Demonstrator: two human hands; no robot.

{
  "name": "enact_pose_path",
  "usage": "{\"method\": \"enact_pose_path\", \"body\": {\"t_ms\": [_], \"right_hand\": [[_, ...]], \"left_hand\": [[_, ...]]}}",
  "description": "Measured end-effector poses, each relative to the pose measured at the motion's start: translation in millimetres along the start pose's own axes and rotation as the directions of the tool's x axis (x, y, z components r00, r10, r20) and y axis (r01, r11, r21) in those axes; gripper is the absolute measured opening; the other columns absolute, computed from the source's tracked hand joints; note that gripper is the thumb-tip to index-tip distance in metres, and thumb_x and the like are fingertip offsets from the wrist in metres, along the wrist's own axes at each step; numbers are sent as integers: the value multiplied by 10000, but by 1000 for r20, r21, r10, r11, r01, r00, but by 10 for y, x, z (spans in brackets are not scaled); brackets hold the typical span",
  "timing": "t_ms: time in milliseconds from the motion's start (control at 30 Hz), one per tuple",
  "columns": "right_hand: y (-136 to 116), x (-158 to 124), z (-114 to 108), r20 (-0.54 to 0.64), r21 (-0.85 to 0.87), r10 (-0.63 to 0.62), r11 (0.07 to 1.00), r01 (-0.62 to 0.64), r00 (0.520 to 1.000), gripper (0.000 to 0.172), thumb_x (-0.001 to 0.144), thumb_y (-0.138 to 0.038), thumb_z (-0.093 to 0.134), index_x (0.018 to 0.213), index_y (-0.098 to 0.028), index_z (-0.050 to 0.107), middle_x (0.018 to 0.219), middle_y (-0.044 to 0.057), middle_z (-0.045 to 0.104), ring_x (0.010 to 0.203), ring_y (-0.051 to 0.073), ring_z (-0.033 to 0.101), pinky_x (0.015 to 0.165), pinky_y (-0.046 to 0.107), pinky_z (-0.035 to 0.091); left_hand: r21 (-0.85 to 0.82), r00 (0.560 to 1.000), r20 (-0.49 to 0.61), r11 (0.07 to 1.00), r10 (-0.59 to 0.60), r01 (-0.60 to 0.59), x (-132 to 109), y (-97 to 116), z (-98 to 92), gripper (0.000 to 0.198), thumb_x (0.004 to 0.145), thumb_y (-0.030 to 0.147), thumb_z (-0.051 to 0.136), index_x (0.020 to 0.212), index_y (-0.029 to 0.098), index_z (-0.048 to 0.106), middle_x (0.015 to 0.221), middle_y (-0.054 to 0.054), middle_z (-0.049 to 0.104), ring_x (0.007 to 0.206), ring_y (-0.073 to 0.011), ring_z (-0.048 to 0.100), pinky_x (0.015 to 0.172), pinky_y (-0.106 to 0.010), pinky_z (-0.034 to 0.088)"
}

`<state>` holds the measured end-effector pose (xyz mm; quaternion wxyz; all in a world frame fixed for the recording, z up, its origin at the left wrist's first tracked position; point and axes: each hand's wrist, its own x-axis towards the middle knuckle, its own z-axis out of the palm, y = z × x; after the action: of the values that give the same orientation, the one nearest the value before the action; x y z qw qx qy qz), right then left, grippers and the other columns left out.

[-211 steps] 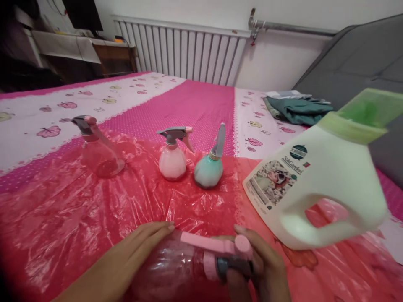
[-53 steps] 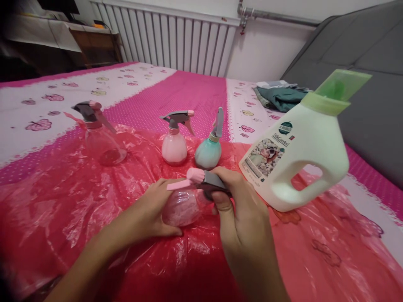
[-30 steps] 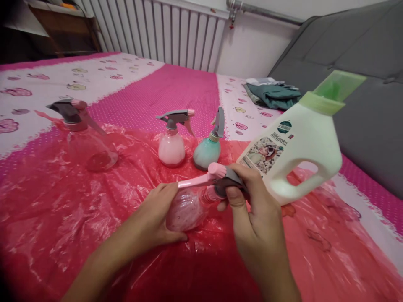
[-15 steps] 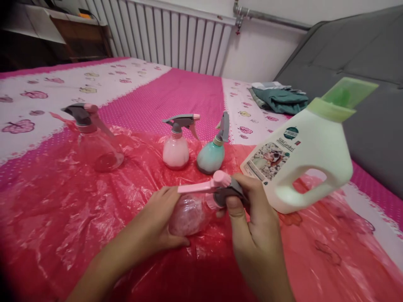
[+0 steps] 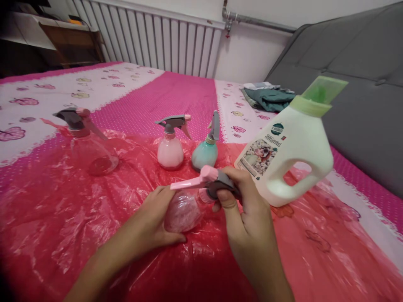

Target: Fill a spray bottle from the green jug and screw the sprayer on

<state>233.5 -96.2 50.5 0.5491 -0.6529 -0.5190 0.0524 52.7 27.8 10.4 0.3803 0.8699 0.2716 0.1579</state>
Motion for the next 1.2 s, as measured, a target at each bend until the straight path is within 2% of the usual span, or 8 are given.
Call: {"method": "enact_pose_path", "body": {"t_ms": [100,167,267,333,500,633,867,1200], "right_hand": [[-31,9,-16,35,-76,-47,996,50,998,105,1112,-336,578,1145,-372,671,942,-66,736,687,106,610,691,283,516],[-41,2,-26,31,-102,-13,995,16,999,136,1120,-386,563,1199,-381,673,919,-52,712,673,118,582,665,297,487],[-44,-12,-18,-32,-51,77,996,-79,997,211,1116,-464,564,1287,-383,656,1082,-8,741,834,158,672,684,317,492],[-43,-11,-8,-63,-8,72,997,-73,995,194,1111,-452,581,1279,-385,653,1156,-9,754,932,167,713,713,312,513],[-61,31,-77,22,-100,17,995,-15,1000,91,1114,-375,583,1157,-372,663,924,-73,730,758,95,684,721,244,543],[-90,48,-149,-6,-82,48,995,-48,999,121,1121,-397,571,1192,-367,664,875,-70,675,683,75,642,668,208,535],[-94,37,-93,51,13,61,998,-62,997,128,1126,-415,565,1215,-382,650,1010,-59,722,866,100,708,780,233,565],[-106,17,-148,64,-24,13,1000,-12,998,111,1117,-401,584,1198,-407,659,977,-74,722,881,110,722,808,253,549]], "left_hand": [[-5,1000,-2,1000,8,-8,-16,9,-15,993,660,132,973,1536,273,527,1474,-125,650,1352,-403,609,1149,-616,501],[3,1000,-12,1000,17,-17,-30,10,-18,981,664,151,971,1531,288,534,1473,-119,653,1348,-408,614,1153,-624,498],[25,1000,-24,1000,14,-13,-40,4,-11,1024,659,155,971,1557,282,495,1468,-126,654,1348,-415,615,1161,-629,494],[28,1000,-27,1000,10,-9,-33,2,-7,1054,664,164,968,1581,277,460,1468,-135,650,1362,-418,606,1168,-632,490],[51,1000,-11,999,1,0,13,24,-8,1009,672,178,962,1547,250,464,1497,-155,639,1389,-424,590,1191,-652,472],[79,1000,0,997,14,-14,4,6,-11,969,688,148,937,1524,257,460,1521,-156,632,1409,-433,584,1197,-678,462],[73,1000,-15,997,23,-22,-57,-93,-12,989,738,223,927,1574,284,402,1593,-174,579,1461,-454,554,1210,-710,440],[42,998,-14,998,57,-56,-63,-30,-4,995,740,170,943,1585,289,431,1572,-142,601,1441,-404,560,1223,-635,438]]}}
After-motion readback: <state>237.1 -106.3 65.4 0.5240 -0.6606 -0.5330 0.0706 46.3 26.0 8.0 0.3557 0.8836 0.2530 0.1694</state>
